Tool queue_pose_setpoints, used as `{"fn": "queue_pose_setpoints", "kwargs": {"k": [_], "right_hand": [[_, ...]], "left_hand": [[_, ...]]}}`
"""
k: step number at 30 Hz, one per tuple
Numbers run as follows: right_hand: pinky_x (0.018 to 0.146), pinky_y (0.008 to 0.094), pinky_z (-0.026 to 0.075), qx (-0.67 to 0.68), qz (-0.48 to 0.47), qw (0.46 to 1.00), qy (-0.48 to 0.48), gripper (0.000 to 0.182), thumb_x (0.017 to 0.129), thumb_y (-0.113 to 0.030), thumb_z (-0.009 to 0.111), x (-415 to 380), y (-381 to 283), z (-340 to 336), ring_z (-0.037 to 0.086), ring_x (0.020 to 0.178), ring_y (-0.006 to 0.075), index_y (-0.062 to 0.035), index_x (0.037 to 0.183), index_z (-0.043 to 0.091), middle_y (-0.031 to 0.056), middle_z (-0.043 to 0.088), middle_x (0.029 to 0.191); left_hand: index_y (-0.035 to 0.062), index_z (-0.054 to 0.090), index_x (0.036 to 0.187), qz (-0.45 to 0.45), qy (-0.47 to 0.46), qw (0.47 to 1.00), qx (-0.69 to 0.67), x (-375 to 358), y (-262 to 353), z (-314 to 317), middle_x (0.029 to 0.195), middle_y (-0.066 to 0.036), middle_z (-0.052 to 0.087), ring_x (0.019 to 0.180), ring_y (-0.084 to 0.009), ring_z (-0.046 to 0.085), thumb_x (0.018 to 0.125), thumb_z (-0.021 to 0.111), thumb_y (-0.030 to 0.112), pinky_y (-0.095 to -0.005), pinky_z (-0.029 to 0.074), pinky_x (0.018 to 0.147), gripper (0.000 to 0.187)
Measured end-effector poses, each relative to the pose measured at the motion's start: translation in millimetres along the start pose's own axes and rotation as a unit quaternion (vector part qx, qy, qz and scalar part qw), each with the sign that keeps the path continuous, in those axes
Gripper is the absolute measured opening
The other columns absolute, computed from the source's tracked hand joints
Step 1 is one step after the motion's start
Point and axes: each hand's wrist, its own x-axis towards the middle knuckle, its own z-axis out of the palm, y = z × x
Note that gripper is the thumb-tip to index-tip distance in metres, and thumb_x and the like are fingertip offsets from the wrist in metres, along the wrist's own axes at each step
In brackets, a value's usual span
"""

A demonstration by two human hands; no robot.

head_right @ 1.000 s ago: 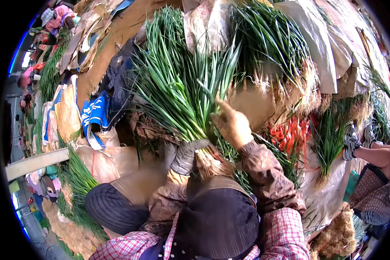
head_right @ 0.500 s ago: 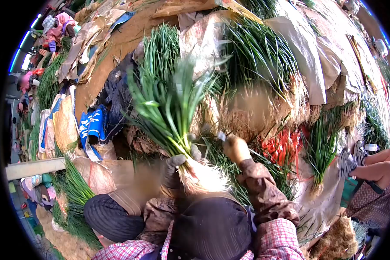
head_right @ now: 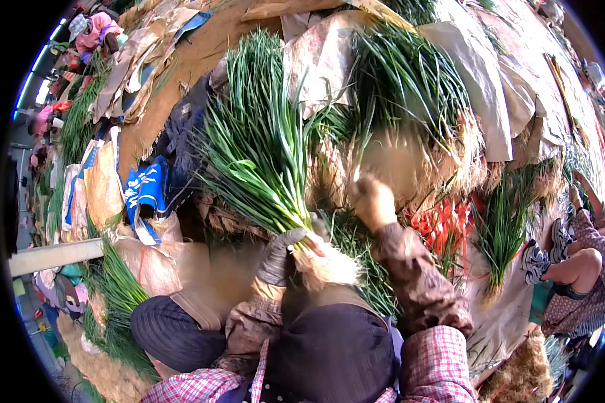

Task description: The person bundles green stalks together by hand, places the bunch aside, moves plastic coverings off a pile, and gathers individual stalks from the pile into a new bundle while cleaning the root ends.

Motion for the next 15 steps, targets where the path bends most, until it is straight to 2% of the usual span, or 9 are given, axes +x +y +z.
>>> {"fn": "queue_pose_setpoints", "kwargs": {"k": [2, 4, 6, 7, 8, 10, 11, 14, 15], "right_hand": [[0.062, 0.0372, 0.053, 0.023, -0.092, 0.993, -0.074, 0.011, 0.083, -0.015, 0.066, -45.3, -21.3, -1.6, 0.067, 0.066, 0.0276, -0.0052, 0.088, 0.064, 0.0148, 0.066, 0.071], [0.066, 0.0348, 0.053, 0.162, -0.098, 0.962, -0.199, 0.016, 0.085, -0.017, 0.066, -78.4, -25.7, 1.8, 0.067, 0.071, 0.0255, -0.0037, 0.094, 0.065, 0.0153, 0.068, 0.077], [0.069, 0.0327, 0.052, 0.198, -0.001, 0.944, -0.263, 0.025, 0.088, -0.023, 0.064, -90.0, -23.6, 2.0, 0.067, 0.075, 0.022, -0.001, 0.101, 0.065, 0.0162, 0.069, 0.082], [0.069, 0.0321, 0.052, 0.194, 0.08, 0.94, -0.268, 0.034, 0.092, -0.03, 0.058, -86.3, -20.1, -1.5, 0.066, 0.075, 0.0196, 0.0023, 0.104, 0.064, 0.0155, 0.069, 0.081], [0.072, 0.032, 0.051, 0.236, 0.173, 0.928, -0.232, 0.044, 0.094, -0.038, 0.056, -78.7, -15.4, 0.9, 0.065, 0.079, 0.0211, 0.0038, 0.107, 0.062, 0.0169, 0.068, 0.087], [0.075, 0.0304, 0.05, 0.236, 0.198, 0.946, -0.102, 0.048, 0.092, -0.042, 0.057, -56.6, -46.8, -11.2, 0.063, 0.083, 0.0215, 0.0039, 0.107, 0.062, 0.0168, 0.067, 0.092], [0.078, 0.0298, 0.048, 0.246, 0.161, 0.947, -0.127, 0.05, 0.09, -0.042, 0.06, -44.5, -29.5, 0.4, 0.062, 0.087, 0.0213, 0.0039, 0.108, 0.061, 0.0173, 0.067, 0.097], [0.078, 0.0281, 0.05, 0.29, 0.201, 0.93, -0.103, 0.034, 0.088, -0.024, 0.067, -34.5, -22.9, 37.4, 0.062, 0.084, 0.0173, 0.0046, 0.107, 0.062, 0.0126, 0.068, 0.095], [0.073, 0.026, 0.051, 0.355, 0.208, 0.901, -0.134, 0.027, 0.088, -0.018, 0.067, -37.1, -48.9, 25.4, 0.062, 0.079, 0.0144, 0.0041, 0.104, 0.064, 0.0098, 0.069, 0.09]], "left_hand": [[-0.0023, 0.053, 0.115, -0.076, -0.069, 0.992, 0.078, -1.6, 8.3, -9.0, 0.09, -0.016, 0.066, 0.084, -0.0261, 0.066, 0.084, 0.065, 0.019, -0.0314, 0.052, 0.082, 0.04], [-0.0035, 0.058, 0.104, -0.036, -0.057, 0.989, 0.131, 7.1, -5.5, -32.0, 0.084, -0.015, 0.068, 0.076, -0.0238, 0.067, 0.083, 0.065, 0.02, -0.0316, 0.055, 0.073, 0.032], [-0.0114, 0.059, 0.099, -0.01, -0.018, 0.991, 0.134, 7.7, -11.3, -34.9, 0.083, -0.022, 0.066, 0.076, -0.0329, 0.066, 0.083, 0.063, 0.021, -0.0384, 0.056, 0.072, 0.036], [-0.0102, 0.061, 0.095, -0.012, -0.01, 0.992, 0.129, 6.9, -12.1, -35.9, 0.082, -0.021, 0.066, 0.075, -0.0324, 0.067, 0.083, 0.064, 0.018, -0.0381, 0.057, 0.071, 0.031], [-0.0095, 0.059, 0.1, -0.04, -0.023, 0.991, 0.127, 11.1, -15.6, -46.4, 0.083, -0.021, 0.066, 0.075, -0.0318, 0.067, 0.083, 0.065, 0.017, -0.0369, 0.057, 0.069, 0.032], [-0.0089, 0.06, 0.099, 0.012, -0.004, 0.979, 0.204, 13.4, -20.8, -54.9, 0.083, -0.019, 0.067, 0.074, -0.0297, 0.067, 0.083, 0.066, 0.018, -0.0357, 0.057, 0.068, 0.032], [-0.0085, 0.06, 0.099, 0.033, 0.002, 0.972, 0.234, 13.7, -22.2, -56.2, 0.083, -0.018, 0.067, 0.074, -0.0287, 0.067, 0.082, 0.067, 0.018, -0.0352, 0.057, 0.068, 0.032], [-0.0045, 0.061, 0.103, 0.051, 0.007, 0.965, 0.257, 10.9, -15.7, -38.5, 0.09, -0.012, 0.066, 0.078, -0.0228, 0.065, 0.08, 0.07, 0.016, -0.0326, 0.054, 0.07, 0.032], [-0.0017, 0.062, 0.106, 0.043, 0.019, 0.966, 0.254, 0.1, -4.2, -14.9, 0.095, -0.009, 0.065, 0.083, -0.0189, 0.063, 0.08, 0.072, 0.016, -0.0307, 0.052, 0.075, 0.033]]}}
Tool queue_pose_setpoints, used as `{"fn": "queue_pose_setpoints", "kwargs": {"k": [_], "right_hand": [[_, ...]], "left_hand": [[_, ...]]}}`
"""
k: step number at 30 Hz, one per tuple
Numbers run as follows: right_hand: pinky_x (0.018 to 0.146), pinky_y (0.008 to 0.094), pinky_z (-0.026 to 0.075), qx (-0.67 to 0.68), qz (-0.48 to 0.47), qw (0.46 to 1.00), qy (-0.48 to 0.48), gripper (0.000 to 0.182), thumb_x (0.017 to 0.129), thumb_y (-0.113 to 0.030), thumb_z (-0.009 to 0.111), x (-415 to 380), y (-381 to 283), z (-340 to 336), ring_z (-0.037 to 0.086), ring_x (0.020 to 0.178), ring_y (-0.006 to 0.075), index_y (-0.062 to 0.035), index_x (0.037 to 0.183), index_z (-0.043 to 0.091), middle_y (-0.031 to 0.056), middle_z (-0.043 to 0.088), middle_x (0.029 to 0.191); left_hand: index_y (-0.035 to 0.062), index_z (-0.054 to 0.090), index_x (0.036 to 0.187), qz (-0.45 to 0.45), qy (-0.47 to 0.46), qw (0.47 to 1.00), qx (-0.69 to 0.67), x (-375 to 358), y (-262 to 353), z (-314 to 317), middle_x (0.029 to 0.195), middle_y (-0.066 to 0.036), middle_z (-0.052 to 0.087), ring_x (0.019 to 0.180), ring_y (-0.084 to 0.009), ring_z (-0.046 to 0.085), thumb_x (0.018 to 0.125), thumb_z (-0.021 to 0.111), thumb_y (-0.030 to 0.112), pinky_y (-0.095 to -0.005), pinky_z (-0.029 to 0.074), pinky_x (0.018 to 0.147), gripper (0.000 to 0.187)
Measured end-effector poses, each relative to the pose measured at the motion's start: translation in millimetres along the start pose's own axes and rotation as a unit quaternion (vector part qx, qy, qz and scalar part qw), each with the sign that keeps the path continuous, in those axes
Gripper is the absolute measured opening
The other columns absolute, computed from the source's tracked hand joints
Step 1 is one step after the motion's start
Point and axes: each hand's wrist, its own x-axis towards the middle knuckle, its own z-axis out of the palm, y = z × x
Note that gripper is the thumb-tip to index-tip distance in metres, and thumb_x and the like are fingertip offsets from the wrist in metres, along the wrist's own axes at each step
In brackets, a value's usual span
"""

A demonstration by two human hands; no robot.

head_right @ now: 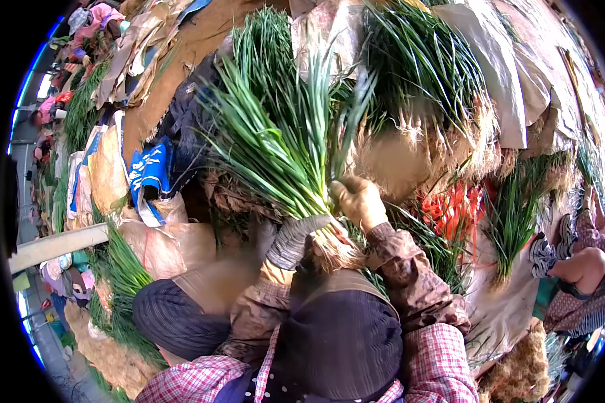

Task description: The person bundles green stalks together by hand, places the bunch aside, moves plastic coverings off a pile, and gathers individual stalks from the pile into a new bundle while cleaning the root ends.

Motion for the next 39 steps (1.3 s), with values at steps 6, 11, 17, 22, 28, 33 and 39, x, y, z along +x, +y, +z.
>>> {"fn": "queue_pose_setpoints", "kwargs": {"k": [6, 11, 17, 22, 28, 33, 39], "right_hand": [[0.055, 0.0231, 0.05, 0.236, 0.101, 0.965, 0.05, 0.015, 0.089, -0.012, 0.062, -20.6, 3.5, 4.0, 0.06, 0.059, 0.0114, 0.002, 0.094, 0.066, 0.0068, 0.067, 0.079], [0.053, 0.0238, 0.05, 0.328, 0.113, 0.937, -0.03, 0.016, 0.094, -0.015, 0.057, -10.9, 7.4, 2.4, 0.059, 0.063, 0.0098, -0.0017, 0.098, 0.065, 0.0045, 0.065, 0.081], [0.061, 0.0251, 0.052, 0.371, 0.122, 0.914, -0.11, 0.014, 0.091, -0.017, 0.062, 1.7, -11.8, 11.2, 0.062, 0.069, 0.0103, -0.0063, 0.1, 0.065, 0.0029, 0.067, 0.084], [0.07, 0.0285, 0.054, 0.442, 0.127, 0.882, -0.1, 0.012, 0.091, -0.014, 0.061, -0.4, 6.8, 17.5, 0.064, 0.076, 0.0139, -0.0053, 0.098, 0.064, 0.0047, 0.067, 0.09], [0.066, 0.0269, 0.054, 0.472, 0.107, 0.869, -0.106, 0.011, 0.091, -0.013, 0.061, -12.1, 2.2, 15.2, 0.063, 0.072, 0.013, -0.0043, 0.097, 0.064, 0.0042, 0.067, 0.086], [0.059, 0.0254, 0.052, 0.273, 0.116, 0.955, -0.014, 0.013, 0.084, -0.007, 0.069, 6.6, 38.6, 8.6, 0.059, 0.063, 0.0117, 0.0013, 0.092, 0.063, 0.0057, 0.064, 0.077], [0.063, 0.0237, 0.051, 0.342, 0.104, 0.922, -0.15, 0.025, 0.092, -0.026, 0.061, -19.1, 14.0, -5.4, 0.059, 0.068, 0.0101, -0.0057, 0.106, 0.063, 0.002, 0.066, 0.087]], "left_hand": [[0.0005, 0.061, 0.108, 0.047, 0.004, 0.999, 0.002, 2.9, -6.2, -2.9, 0.099, -0.008, 0.065, 0.088, -0.0162, 0.063, 0.079, 0.071, 0.014, -0.0285, 0.051, 0.078, 0.033], [-0.0011, 0.059, 0.105, -0.061, -0.036, 0.98, -0.186, -5.4, 3.3, 1.0, 0.095, -0.012, 0.066, 0.085, -0.0218, 0.065, 0.081, 0.067, 0.014, -0.0319, 0.054, 0.077, 0.029], [-0.0015, 0.053, 0.113, -0.04, -0.06, 0.972, -0.225, 2.4, -8.3, -4.4, 0.095, -0.015, 0.065, 0.085, -0.0215, 0.064, 0.083, 0.065, 0.013, -0.0328, 0.054, 0.077, 0.035], [-0.0009, 0.052, 0.115, 0.003, 0.009, 0.961, -0.278, -19.4, 20.2, 27.5, 0.101, -0.014, 0.061, 0.091, -0.0243, 0.062, 0.079, 0.067, 0.015, -0.0344, 0.052, 0.085, 0.042], [0.0, 0.052, 0.113, -0.021, -0.102, 0.935, -0.339, -13.4, 4.0, 15.6, 0.096, -0.016, 0.06, 0.083, -0.0254, 0.062, 0.076, 0.069, 0.018, -0.0347, 0.052, 0.078, 0.044], [-0.0048, 0.058, 0.091, -0.033, -0.115, 0.953, -0.28, -21.4, 21.7, 26.0, 0.084, -0.015, 0.06, 0.07, -0.0245, 0.061, 0.074, 0.068, 0.029, -0.0349, 0.053, 0.07, 0.04], [-0.0075, 0.063, 0.073, -0.063, -0.119, 0.948, -0.288, -20.5, 11.3, 7.6, 0.07, -0.018, 0.064, 0.066, -0.0295, 0.063, 0.075, 0.064, 0.033, -0.0386, 0.053, 0.071, 0.04]]}}
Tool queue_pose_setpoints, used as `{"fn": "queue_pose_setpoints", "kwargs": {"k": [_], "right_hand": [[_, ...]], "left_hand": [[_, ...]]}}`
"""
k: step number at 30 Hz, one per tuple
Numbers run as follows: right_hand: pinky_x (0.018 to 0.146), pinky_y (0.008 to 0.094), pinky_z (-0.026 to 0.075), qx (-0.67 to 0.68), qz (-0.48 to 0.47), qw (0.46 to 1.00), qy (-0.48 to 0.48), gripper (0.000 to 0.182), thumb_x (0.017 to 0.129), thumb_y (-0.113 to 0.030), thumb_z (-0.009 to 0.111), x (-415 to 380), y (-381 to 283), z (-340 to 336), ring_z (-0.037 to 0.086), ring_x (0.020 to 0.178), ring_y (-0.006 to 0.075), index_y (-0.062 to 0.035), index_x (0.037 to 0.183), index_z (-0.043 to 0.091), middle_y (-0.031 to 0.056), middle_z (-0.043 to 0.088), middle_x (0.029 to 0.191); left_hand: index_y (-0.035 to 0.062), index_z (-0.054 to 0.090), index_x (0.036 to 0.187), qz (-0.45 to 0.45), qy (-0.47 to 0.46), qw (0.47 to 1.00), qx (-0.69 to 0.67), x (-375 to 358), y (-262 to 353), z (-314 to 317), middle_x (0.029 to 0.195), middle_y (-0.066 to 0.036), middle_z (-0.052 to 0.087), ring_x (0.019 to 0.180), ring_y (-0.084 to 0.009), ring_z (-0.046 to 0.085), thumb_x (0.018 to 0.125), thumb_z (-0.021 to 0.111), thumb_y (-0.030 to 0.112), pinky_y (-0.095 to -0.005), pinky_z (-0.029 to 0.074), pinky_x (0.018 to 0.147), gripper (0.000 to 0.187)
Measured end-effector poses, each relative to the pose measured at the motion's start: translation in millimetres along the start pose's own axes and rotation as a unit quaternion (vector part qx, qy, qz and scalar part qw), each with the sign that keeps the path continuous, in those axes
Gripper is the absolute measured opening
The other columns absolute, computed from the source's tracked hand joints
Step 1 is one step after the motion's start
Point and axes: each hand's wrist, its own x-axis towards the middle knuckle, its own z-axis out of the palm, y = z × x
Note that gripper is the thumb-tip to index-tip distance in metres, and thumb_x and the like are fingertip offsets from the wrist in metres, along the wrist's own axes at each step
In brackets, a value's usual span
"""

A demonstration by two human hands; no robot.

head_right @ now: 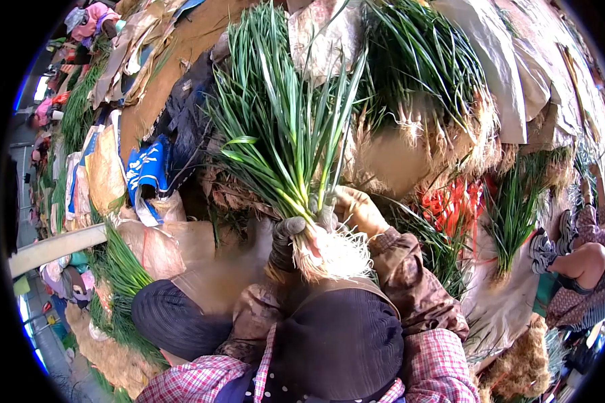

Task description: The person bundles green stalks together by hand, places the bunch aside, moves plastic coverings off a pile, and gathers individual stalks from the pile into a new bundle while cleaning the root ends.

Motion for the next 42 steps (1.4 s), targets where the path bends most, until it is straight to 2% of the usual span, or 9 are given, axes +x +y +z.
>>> {"fn": "queue_pose_setpoints", "kwargs": {"k": [11, 18, 22, 27, 30, 36, 38, 41, 42], "right_hand": [[0.06, 0.0248, 0.051, -0.108, -0.07, 0.983, 0.131, 0.011, 0.081, -0.002, 0.07, 27.9, 0.8, 13.1, 0.06, 0.065, 0.0118, -0.0008, 0.09, 0.064, 0.0048, 0.066, 0.078], [0.065, 0.0252, 0.05, -0.203, -0.104, 0.951, 0.208, 0.024, 0.078, -0.01, 0.076, 23.7, 11.1, 2.1, 0.059, 0.071, 0.0119, 0.0026, 0.094, 0.063, 0.0061, 0.065, 0.082], [0.073, 0.0318, 0.053, -0.391, -0.109, 0.85, 0.336, 0.018, 0.081, -0.01, 0.07, 36.4, -1.4, -31.7, 0.066, 0.078, 0.0202, 0.0014, 0.094, 0.066, 0.0139, 0.069, 0.088], [0.079, 0.043, 0.052, -0.757, 0.015, 0.651, 0.05, 0.031, 0.075, -0.025, 0.075, 13.5, -7.0, -56.8, 0.066, 0.087, 0.0341, -0.0063, 0.098, 0.068, 0.0203, 0.067, 0.09], [0.053, 0.0317, 0.052, -0.726, -0.276, 0.574, 0.259, 0.019, 0.085, -0.016, 0.065, 25.8, -62.8, -45.1, 0.06, 0.055, 0.0181, -0.0107, 0.103, 0.063, 0.0058, 0.063, 0.065], [0.059, 0.0381, 0.051, -0.829, -0.105, 0.405, 0.372, 0.022, 0.089, -0.03, 0.062, 65.5, -157.3, -33.7, 0.063, 0.061, 0.0229, -0.0086, 0.094, 0.063, 0.0121, 0.065, 0.072], [0.062, 0.0384, 0.052, -0.815, -0.12, 0.436, 0.363, 0.022, 0.085, -0.029, 0.066, 62.9, -147.9, -37.8, 0.064, 0.063, 0.0226, -0.0067, 0.087, 0.064, 0.0126, 0.067, 0.075], [0.063, 0.034, 0.055, -0.73, -0.097, 0.633, 0.238, 0.02, 0.085, -0.022, 0.068, 23.6, -107.2, -34.1, 0.066, 0.066, 0.0199, -0.0022, 0.086, 0.066, 0.0104, 0.07, 0.079], [0.065, 0.0339, 0.055, -0.731, -0.208, 0.62, 0.196, 0.02, 0.086, -0.021, 0.067, 5.3, -83.4, -30.2, 0.067, 0.066, 0.0203, -0.0009, 0.088, 0.067, 0.0111, 0.07, 0.079]], "left_hand": [[-0.0008, 0.05, 0.102, 0.041, 0.001, 0.998, -0.052, 8.2, -8.8, 5.5, 0.08, -0.017, 0.058, 0.066, -0.0245, 0.06, 0.074, 0.067, 0.024, -0.0347, 0.054, 0.062, 0.041], [0.003, 0.049, 0.103, -0.05, -0.035, 0.995, -0.073, 8.3, -1.9, -2.4, 0.084, -0.018, 0.058, 0.069, -0.0268, 0.061, 0.073, 0.068, 0.022, -0.0374, 0.054, 0.068, 0.041], [0.0046, 0.051, 0.101, -0.018, -0.056, 0.996, -0.071, -0.1, 0.7, 12.1, 0.086, -0.019, 0.06, 0.08, -0.0302, 0.061, 0.071, 0.071, 0.024, -0.0448, 0.05, 0.084, 0.041], [0.003, 0.045, 0.126, 0.036, 0.056, 0.996, -0.061, 1.0, -4.4, 28.1, 0.099, -0.018, 0.06, 0.081, -0.026, 0.061, 0.072, 0.072, 0.026, -0.04, 0.053, 0.08, 0.065], [-0.0006, 0.041, 0.131, 0.045, 0.05, 0.998, -0.02, 7.5, -4.8, 24.5, 0.096, -0.011, 0.059, 0.081, -0.0199, 0.059, 0.075, 0.07, 0.024, -0.0348, 0.053, 0.077, 0.068], [-0.0028, 0.045, 0.125, 0.038, 0.074, 0.997, 0.005, 16.3, -9.1, 18.2, 0.081, -0.007, 0.057, 0.07, -0.0175, 0.057, 0.072, 0.071, 0.02, -0.0308, 0.053, 0.061, 0.063], [-0.0023, 0.047, 0.121, 0.033, 0.085, 0.996, 0.006, 16.4, -8.2, 17.3, 0.08, -0.007, 0.057, 0.07, -0.0177, 0.058, 0.071, 0.071, 0.019, -0.0312, 0.054, 0.061, 0.059], [0.0003, 0.044, 0.125, 0.008, 0.065, 0.998, 0.008, 16.3, -8.2, 8.3, 0.096, -0.014, 0.062, 0.082, -0.0252, 0.064, 0.078, 0.069, 0.018, -0.0356, 0.054, 0.075, 0.056], [0.0003, 0.043, 0.127, 0.0, 0.066, 0.998, 0.02, 16.3, -10.0, 6.5, 0.097, -0.016, 0.063, 0.083, -0.0263, 0.064, 0.079, 0.068, 0.018, -0.0365, 0.054, 0.078, 0.056]]}}
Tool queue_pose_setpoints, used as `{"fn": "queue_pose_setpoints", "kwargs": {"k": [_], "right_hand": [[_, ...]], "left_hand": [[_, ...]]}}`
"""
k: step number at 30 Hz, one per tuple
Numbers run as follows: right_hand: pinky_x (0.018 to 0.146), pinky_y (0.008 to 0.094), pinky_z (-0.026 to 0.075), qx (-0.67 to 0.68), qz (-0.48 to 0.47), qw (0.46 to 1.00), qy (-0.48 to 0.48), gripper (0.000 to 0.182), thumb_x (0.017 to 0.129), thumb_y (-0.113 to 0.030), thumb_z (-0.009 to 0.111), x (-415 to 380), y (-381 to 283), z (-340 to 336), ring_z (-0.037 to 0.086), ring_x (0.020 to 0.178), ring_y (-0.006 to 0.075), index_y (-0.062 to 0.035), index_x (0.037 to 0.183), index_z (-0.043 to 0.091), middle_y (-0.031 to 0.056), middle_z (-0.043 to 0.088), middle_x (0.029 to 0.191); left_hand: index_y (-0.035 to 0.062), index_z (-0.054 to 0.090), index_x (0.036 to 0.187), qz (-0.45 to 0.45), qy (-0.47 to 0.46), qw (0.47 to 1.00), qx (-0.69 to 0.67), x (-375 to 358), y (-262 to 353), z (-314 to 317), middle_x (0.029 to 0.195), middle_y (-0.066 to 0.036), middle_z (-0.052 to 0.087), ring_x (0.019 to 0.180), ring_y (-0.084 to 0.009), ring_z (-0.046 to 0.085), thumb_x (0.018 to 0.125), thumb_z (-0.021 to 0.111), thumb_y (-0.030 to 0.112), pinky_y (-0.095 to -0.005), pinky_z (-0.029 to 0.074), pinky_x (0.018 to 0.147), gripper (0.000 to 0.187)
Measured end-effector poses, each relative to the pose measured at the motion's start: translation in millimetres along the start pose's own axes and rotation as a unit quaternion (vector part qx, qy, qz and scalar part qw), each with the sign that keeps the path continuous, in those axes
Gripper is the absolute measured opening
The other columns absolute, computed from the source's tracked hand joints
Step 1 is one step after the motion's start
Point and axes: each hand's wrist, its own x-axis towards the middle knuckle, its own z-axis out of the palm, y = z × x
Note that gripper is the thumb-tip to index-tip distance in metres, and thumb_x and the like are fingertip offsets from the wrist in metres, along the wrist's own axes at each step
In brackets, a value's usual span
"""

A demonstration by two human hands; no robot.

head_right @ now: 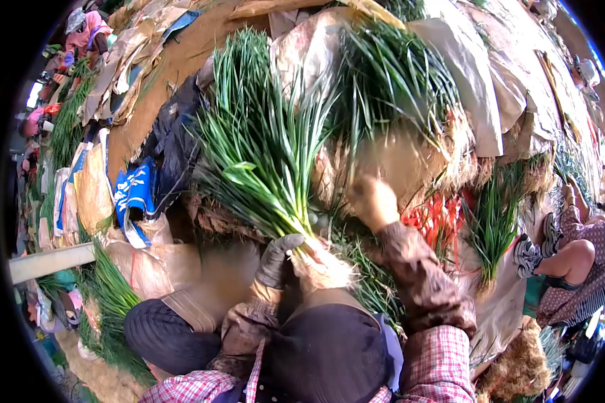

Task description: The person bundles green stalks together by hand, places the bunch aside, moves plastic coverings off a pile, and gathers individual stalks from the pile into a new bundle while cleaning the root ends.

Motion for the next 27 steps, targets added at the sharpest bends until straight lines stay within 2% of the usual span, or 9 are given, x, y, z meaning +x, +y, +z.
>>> {"fn": "queue_pose_setpoints", "kwargs": {"k": [1, 4, 8, 12, 16, 18, 20, 24, 27], "right_hand": [[0.066, 0.0329, 0.055, 0.061, 0.015, 0.997, -0.051, 0.021, 0.086, -0.022, 0.068, -21.3, -14.5, 1.8, 0.067, 0.068, 0.0204, -0.0013, 0.089, 0.068, 0.0134, 0.07, 0.079], [0.072, 0.0382, 0.053, 0.071, 0.058, 0.993, -0.076, 0.037, 0.085, -0.036, 0.066, -53.3, -38.3, 5.7, 0.067, 0.075, 0.0325, 0.0001, 0.091, 0.067, 0.0177, 0.068, 0.081], [0.08, 0.0357, 0.052, 0.222, 0.124, 0.966, -0.051, 0.06, 0.088, -0.047, 0.061, -33.1, -7.5, 43.0, 0.067, 0.089, 0.0291, 0.0076, 0.113, 0.059, 0.0206, 0.068, 0.096], [0.072, 0.027, 0.052, 0.508, 0.143, 0.843, -0.102, 0.033, 0.089, -0.027, 0.066, -33.4, -16.5, 61.7, 0.063, 0.076, 0.0154, 0.0036, 0.1, 0.063, 0.0082, 0.069, 0.087], [0.056, 0.0252, 0.05, 0.567, 0.188, 0.801, 0.046, 0.02, 0.091, -0.02, 0.064, -52.2, -23.0, 84.0, 0.059, 0.063, 0.0108, 0.0, 0.091, 0.062, 0.0042, 0.066, 0.077], [0.058, 0.0289, 0.052, 0.725, 0.298, 0.621, -0.012, 0.028, 0.092, -0.027, 0.062, -46.7, -31.8, 59.7, 0.061, 0.062, 0.0164, 0.0002, 0.091, 0.061, 0.0058, 0.064, 0.075], [0.063, 0.0305, 0.055, 0.708, 0.287, 0.645, -0.023, 0.028, 0.092, -0.026, 0.061, -42.8, -23.8, 69.9, 0.063, 0.07, 0.0178, 0.0012, 0.099, 0.06, 0.0077, 0.065, 0.081], [0.076, 0.0337, 0.055, 0.804, 0.157, 0.537, -0.199, 0.04, 0.093, -0.022, 0.059, -28.4, -31.3, 53.8, 0.062, 0.092, 0.0195, 0.0018, 0.124, 0.051, 0.0125, 0.062, 0.103], [0.079, 0.0365, 0.055, 0.844, 0.067, 0.475, -0.241, 0.043, 0.092, -0.022, 0.061, -21.5, -29.5, 51.2, 0.063, 0.09, 0.0238, -0.0016, 0.128, 0.048, 0.0114, 0.063, 0.1]], "left_hand": [[-0.0041, 0.052, 0.117, -0.026, -0.069, 0.996, 0.051, 10.9, -7.6, -36.7, 0.093, -0.019, 0.065, 0.083, -0.0286, 0.065, 0.082, 0.065, 0.022, -0.0381, 0.053, 0.081, 0.046], [-0.0087, 0.064, 0.084, -0.048, 0.001, 0.996, 0.072, 4.9, -5.3, -13.2, 0.083, -0.021, 0.066, 0.079, -0.0307, 0.065, 0.08, 0.066, 0.033, -0.038, 0.053, 0.08, 0.042], [-0.002, 0.049, 0.117, -0.04, 0.003, 0.999, 0.035, 11.7, -7.0, -22.4, 0.088, -0.016, 0.064, 0.079, -0.0274, 0.065, 0.076, 0.073, 0.016, -0.0369, 0.053, 0.079, 0.051], [-0.0015, 0.056, 0.119, 0.02, 0.038, 0.991, 0.125, 13.0, -7.2, -24.7, 0.101, -0.007, 0.063, 0.09, -0.0181, 0.061, 0.075, 0.073, 0.014, -0.0285, 0.049, 0.085, 0.05], [-0.001, 0.056, 0.112, -0.025, 0.006, 0.998, 0.055, 7.9, 0.0, -15.2, 0.098, -0.01, 0.063, 0.086, -0.0211, 0.063, 0.075, 0.071, 0.013, -0.0316, 0.052, 0.082, 0.043], [-0.0008, 0.056, 0.109, -0.037, -0.01, 0.999, 0.014, 5.3, 1.6, -12.4, 0.097, -0.011, 0.063, 0.084, -0.0223, 0.064, 0.075, 0.071, 0.014, -0.0323, 0.053, 0.081, 0.04], [-0.0006, 0.056, 0.107, -0.043, -0.013, 0.999, -0.012, 10.1, -3.1, -23.7, 0.095, -0.012, 0.063, 0.083, -0.0231, 0.064, 0.076, 0.07, 0.014, -0.0329, 0.054, 0.079, 0.037], [-0.0021, 0.054, 0.111, -0.005, -0.008, 1.0, -0.007, 3.3, -3.8, -25.7, 0.102, -0.015, 0.061, 0.092, -0.0273, 0.062, 0.078, 0.067, 0.015, -0.0363, 0.053, 0.084, 0.04], [-0.0006, 0.048, 0.123, 0.007, -0.041, 0.999, -0.015, 5.5, -2.8, -21.2, 0.107, -0.012, 0.06, 0.104, -0.0261, 0.058, 0.08, 0.069, 0.018, -0.0372, 0.049, 0.093, 0.052]]}}
